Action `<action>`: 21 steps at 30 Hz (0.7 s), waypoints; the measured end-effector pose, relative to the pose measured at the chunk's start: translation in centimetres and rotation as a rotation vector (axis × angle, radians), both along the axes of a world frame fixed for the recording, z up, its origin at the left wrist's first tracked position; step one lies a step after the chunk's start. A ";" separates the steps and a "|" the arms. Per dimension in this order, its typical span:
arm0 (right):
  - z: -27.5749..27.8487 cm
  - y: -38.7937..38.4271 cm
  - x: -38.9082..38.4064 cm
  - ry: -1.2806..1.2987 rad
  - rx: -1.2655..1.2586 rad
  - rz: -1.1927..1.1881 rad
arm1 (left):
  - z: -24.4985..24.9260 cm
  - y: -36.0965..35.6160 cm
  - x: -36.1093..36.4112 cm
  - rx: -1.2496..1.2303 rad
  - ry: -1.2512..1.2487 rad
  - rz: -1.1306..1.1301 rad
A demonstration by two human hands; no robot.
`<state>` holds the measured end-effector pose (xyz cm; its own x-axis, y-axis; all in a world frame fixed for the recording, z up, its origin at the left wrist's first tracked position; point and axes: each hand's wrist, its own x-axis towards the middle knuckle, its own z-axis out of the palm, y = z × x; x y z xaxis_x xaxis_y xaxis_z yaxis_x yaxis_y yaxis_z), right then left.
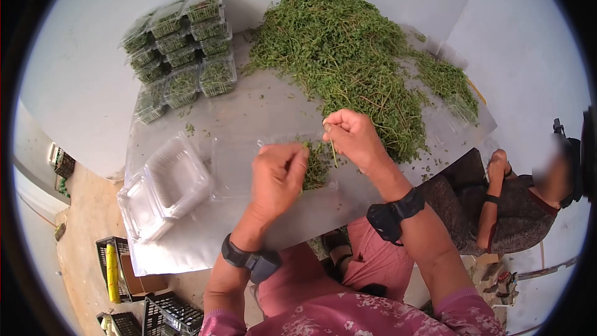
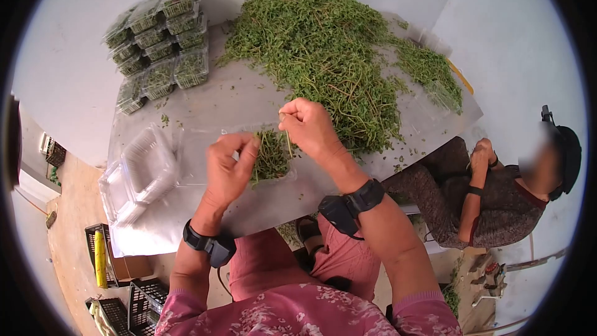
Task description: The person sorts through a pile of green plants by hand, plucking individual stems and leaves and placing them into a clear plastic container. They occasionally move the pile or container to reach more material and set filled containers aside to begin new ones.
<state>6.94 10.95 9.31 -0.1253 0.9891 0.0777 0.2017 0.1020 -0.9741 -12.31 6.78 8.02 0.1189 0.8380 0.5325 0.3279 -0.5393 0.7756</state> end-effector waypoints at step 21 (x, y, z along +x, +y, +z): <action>-0.5 -1.0 -0.1 -0.477 0.188 0.142 | -0.2 1.7 -2.9 -0.052 0.317 -0.078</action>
<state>6.86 9.94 8.80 -0.3218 0.9343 0.1536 0.5896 0.3247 -0.7396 -15.18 8.45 7.81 0.3368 0.8451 0.4152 0.5170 -0.5345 0.6686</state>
